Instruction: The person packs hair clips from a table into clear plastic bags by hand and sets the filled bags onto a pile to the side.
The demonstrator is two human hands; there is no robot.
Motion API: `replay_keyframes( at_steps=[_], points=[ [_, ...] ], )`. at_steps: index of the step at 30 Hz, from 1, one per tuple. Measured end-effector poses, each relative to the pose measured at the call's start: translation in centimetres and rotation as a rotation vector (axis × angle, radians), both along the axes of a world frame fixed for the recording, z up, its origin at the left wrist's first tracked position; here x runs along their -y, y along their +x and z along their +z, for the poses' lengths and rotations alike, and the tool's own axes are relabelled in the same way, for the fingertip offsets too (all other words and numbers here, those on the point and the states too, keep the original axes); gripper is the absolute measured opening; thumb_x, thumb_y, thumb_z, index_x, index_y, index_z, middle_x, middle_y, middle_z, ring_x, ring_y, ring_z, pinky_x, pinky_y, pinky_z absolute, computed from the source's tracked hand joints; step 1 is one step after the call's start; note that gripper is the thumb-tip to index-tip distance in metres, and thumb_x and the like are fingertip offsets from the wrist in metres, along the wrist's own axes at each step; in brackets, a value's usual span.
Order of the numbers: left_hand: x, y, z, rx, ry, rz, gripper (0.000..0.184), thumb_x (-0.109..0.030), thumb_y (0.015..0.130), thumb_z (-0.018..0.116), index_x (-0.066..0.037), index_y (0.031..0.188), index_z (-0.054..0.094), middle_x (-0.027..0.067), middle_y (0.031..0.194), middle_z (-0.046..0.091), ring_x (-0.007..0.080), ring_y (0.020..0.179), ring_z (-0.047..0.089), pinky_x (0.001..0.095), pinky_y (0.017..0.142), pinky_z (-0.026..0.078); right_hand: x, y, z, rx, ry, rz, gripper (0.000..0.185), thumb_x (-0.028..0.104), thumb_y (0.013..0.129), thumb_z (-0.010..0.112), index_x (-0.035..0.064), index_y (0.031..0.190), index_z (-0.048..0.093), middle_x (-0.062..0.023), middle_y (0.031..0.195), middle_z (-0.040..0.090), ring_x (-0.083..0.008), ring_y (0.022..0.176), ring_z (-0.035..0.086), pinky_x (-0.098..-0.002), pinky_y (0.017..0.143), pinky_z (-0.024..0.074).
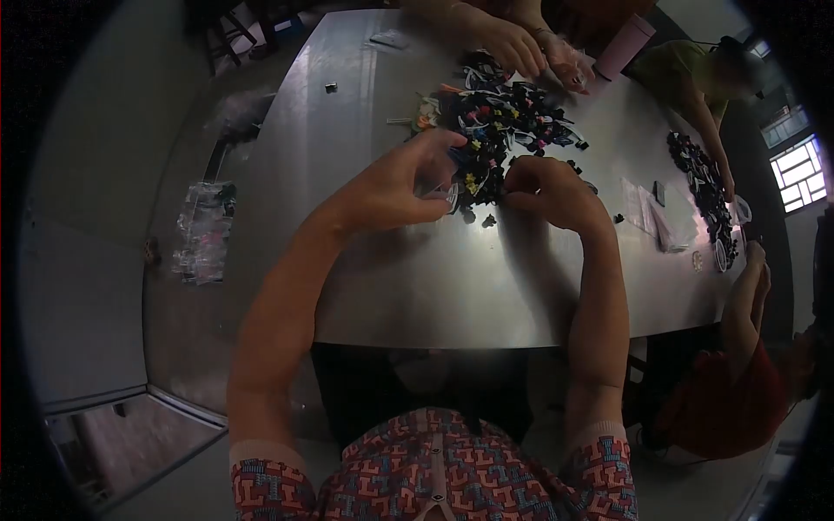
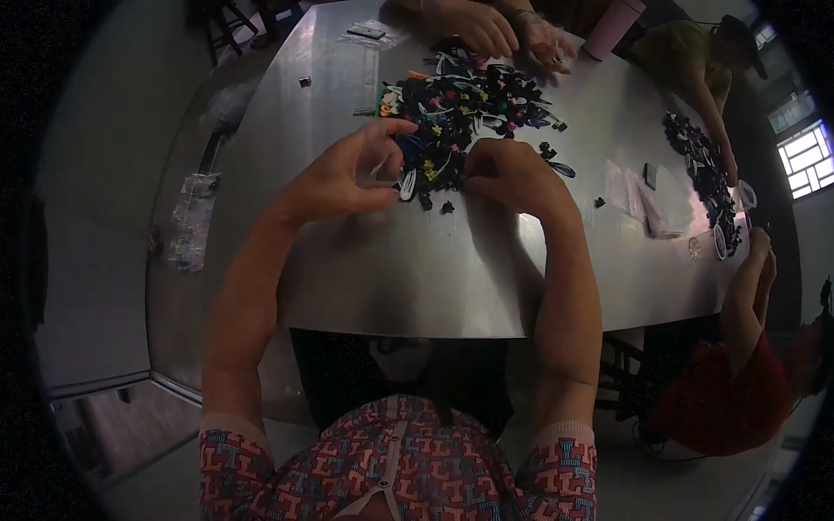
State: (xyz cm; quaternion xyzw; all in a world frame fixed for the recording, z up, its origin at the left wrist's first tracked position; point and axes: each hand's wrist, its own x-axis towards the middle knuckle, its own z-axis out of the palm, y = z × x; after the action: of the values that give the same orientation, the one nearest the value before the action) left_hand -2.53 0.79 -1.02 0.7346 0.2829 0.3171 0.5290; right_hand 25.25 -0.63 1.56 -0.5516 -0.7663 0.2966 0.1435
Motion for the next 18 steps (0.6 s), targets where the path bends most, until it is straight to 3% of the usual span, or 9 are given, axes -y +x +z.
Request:
replay_keyframes(
  at_steps=[6,8,10,12,18],
  points=[
    [0.1,-0.1,0.0,0.006,-0.003,-0.001,0.070,-0.008,0.076,0.073,-0.008,0.141,0.045,0.0026,0.098,0.059,0.0126,0.090,0.057,0.0283,0.080,0.048,0.1,0.0,0.9,0.040,0.000,0.033,0.019,0.010,0.083,0.073,0.0019,0.100,0.069,-0.0085,0.089,0.072,-0.0177,0.082,0.069,-0.0322,0.078,0.0550],
    [0.1,0.0,-0.3,0.024,-0.006,-0.011,0.071,-0.008,0.076,0.073,-0.008,0.141,0.044,0.0028,0.098,0.059,0.0127,0.091,0.056,0.0282,0.080,0.048,0.0,0.0,0.7,-0.002,-0.003,0.013,0.022,0.017,0.081,0.074,0.0037,0.098,0.073,-0.0123,0.089,0.074,-0.0232,0.080,0.071,-0.0350,0.077,0.0557],
    [0.2,0.0,0.1,0.041,-0.008,-0.021,0.071,-0.008,0.076,0.073,-0.008,0.141,0.044,0.0030,0.098,0.058,0.0127,0.091,0.056,0.0282,0.079,0.048,0.2,-0.5,0.3,0.048,0.010,0.012,0.020,0.015,0.082,0.074,0.0029,0.098,0.072,-0.0107,0.087,0.073,-0.0208,0.079,0.070,-0.0340,0.076,0.0555],
    [0.4,0.0,0.7,-0.063,-0.016,-0.023,0.076,0.003,0.076,0.068,-0.008,0.146,0.040,-0.0017,0.097,0.051,0.0085,0.095,0.054,0.0254,0.084,0.051,0.5,-1.2,0.3,0.097,0.026,0.006,0.018,0.012,0.083,0.073,0.0021,0.098,0.071,-0.0091,0.084,0.073,-0.0185,0.078,0.069,-0.0329,0.075,0.0553],
    [0.4,0.0,0.8,-0.077,-0.031,-0.028,0.077,0.000,0.075,0.070,-0.006,0.145,0.040,-0.0015,0.098,0.051,0.0085,0.096,0.053,0.0243,0.080,0.049,0.7,-1.4,0.5,0.139,0.072,-0.002,0.022,0.012,0.078,0.074,0.0027,0.098,0.070,-0.0100,0.083,0.072,-0.0192,0.075,0.068,-0.0346,0.072,0.0542]
  ],
)
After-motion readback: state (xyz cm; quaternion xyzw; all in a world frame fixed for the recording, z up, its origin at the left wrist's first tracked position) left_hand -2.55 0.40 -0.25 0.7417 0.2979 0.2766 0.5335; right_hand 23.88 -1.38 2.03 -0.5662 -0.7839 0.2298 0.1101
